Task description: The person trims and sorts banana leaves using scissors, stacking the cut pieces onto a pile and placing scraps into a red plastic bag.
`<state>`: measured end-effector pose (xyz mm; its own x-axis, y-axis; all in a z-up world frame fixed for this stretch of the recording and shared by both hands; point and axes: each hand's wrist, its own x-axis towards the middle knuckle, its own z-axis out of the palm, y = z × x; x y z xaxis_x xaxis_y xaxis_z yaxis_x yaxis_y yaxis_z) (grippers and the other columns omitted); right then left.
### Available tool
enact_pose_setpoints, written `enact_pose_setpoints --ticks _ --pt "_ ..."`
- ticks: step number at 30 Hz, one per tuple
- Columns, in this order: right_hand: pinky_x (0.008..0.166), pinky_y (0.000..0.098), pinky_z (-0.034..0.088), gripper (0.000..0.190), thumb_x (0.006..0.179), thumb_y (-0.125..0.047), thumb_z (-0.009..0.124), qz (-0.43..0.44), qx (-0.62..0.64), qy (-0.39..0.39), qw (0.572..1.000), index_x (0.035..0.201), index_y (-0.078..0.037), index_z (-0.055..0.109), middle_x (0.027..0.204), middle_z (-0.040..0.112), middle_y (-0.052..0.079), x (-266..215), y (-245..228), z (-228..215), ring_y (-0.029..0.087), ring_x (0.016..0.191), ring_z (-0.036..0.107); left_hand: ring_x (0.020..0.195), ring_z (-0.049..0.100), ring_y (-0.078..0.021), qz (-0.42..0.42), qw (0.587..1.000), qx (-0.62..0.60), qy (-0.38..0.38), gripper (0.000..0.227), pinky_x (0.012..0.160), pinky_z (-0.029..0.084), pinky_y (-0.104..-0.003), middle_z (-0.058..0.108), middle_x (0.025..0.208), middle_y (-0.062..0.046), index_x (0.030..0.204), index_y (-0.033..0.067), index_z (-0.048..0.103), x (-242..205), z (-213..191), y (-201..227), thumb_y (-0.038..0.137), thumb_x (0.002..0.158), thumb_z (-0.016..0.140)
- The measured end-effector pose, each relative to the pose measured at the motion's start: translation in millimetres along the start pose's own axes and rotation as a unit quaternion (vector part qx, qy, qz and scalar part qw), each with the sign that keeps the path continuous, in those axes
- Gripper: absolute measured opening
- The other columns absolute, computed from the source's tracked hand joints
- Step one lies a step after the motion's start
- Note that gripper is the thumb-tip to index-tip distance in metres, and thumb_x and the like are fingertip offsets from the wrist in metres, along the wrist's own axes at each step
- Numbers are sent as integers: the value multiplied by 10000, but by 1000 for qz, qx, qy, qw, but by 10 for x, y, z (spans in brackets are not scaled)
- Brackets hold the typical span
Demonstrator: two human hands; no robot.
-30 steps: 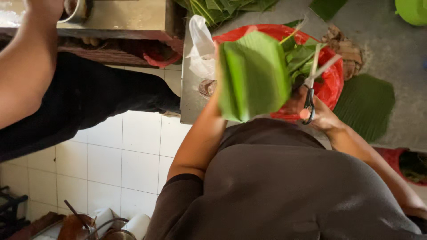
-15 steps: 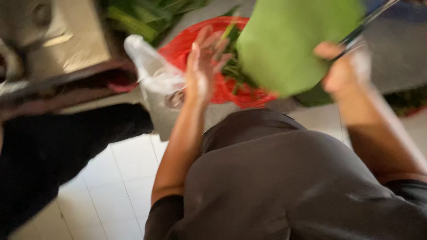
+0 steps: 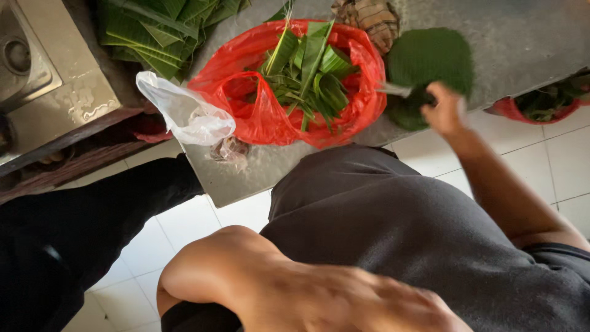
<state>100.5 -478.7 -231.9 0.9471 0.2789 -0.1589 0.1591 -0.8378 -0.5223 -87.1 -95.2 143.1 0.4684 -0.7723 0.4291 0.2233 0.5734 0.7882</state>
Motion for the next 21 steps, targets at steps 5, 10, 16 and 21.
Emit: enact_pose_setpoints --ticks 5,10,16,21 --pt "940 376 523 577 785 -128 918 32 153 -67 985 1243 -21 585 1254 659 149 -89 -33 22 273 1188 626 1609 152 -225 15 997 -48 -59 746 1356 191 -315 124 1703 -12 1606 174 218 -82 243 -741 688 1100 407" --pt "941 416 542 279 1026 -100 761 93 226 -46 969 1194 14 569 1361 717 112 44 342 -410 264 1117 673 1480 274 -222 3 999 39 -23 635 1278 282 -332 252 1557 -18 1509 146 314 -129 179 -997 596 1082 450" --pt "1022 431 609 191 1157 -137 723 7 452 14 892 1156 -19 573 1245 701 205 264 411 -339 287 1221 709 1325 421 -217 -8 985 151 80 504 1185 392 -353 406 1382 -26 1393 113 430 -91 -172 -859 485 1060 501" --pt "964 407 591 225 1159 -115 740 7 561 -16 828 1100 -29 541 1243 694 201 411 247 -342 318 1214 710 1196 542 -213 -15 922 281 266 399 1107 484 -370 534 1236 -32 1297 86 526 -397 -706 -307 392 1041 544"
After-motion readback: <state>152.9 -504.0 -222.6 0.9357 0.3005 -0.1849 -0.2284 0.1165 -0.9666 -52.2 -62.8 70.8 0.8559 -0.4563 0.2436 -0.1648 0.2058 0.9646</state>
